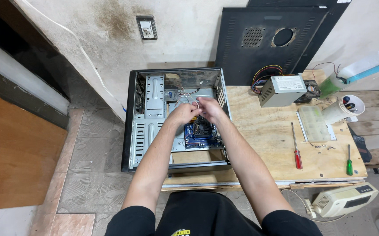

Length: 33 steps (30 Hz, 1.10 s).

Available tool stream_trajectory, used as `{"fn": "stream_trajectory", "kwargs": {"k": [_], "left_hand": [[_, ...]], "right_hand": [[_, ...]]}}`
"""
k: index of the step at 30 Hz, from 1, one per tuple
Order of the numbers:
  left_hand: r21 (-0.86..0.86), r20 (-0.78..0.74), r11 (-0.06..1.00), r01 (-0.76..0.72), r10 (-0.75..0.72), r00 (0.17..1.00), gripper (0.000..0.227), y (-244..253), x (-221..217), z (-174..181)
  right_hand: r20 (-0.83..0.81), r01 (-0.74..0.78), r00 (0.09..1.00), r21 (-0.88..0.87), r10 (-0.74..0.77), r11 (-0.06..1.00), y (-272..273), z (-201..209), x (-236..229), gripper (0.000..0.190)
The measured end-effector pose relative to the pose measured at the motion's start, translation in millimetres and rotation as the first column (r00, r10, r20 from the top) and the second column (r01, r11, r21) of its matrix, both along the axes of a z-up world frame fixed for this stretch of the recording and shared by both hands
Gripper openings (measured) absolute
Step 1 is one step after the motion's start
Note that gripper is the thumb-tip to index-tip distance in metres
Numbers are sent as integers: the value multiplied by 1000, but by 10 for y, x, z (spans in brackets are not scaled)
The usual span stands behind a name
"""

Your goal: The person installs a power supply unit into a desktop computer case and secures it with screws. They then connect various power cables to the motherboard and organize the wiring inside the case.

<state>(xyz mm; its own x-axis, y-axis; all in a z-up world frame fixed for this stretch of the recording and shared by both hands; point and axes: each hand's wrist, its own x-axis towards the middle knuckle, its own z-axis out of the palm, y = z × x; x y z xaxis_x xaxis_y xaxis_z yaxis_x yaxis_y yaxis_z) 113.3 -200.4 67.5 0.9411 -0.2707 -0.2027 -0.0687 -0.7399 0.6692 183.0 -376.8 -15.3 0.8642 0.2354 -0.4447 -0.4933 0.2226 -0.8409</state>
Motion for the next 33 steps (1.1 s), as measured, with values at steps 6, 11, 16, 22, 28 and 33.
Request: {"fn": "stream_trajectory", "kwargs": {"k": [6, 11, 16, 22, 28, 33], "left_hand": [[334, 245, 933, -136, 53, 968, 29, 218, 593, -986], [296, 205, 938, -182, 123, 971, 28, 306, 509, -588], [134, 31, 991, -4, 0, 1000, 26, 43, 75, 31], [166, -88, 980, 113, -100, 991, 30, -40, -23, 70], [-118, 105, 992, -51, 64, 992, 40, -3, 197, -52], [-502, 174, 844, -186, 310, 935, 46, -17, 375, 151]], "right_hand": [[22, 147, 987, 234, -156, 961, -31, 325, -128, 55], [102, 102, 989, 64, -108, 993, 30, 298, -126, 55], [11, 32, 999, 6, -32, 999, 88, 47, -40, 56], [6, 88, 996, -2, -88, 996, 69, -135, 56, 33], [403, 230, 909, -268, -108, 936, 88, 113, -70, 24], [696, 330, 671, -590, 257, 737, 203, -53, -79, 16]]}}
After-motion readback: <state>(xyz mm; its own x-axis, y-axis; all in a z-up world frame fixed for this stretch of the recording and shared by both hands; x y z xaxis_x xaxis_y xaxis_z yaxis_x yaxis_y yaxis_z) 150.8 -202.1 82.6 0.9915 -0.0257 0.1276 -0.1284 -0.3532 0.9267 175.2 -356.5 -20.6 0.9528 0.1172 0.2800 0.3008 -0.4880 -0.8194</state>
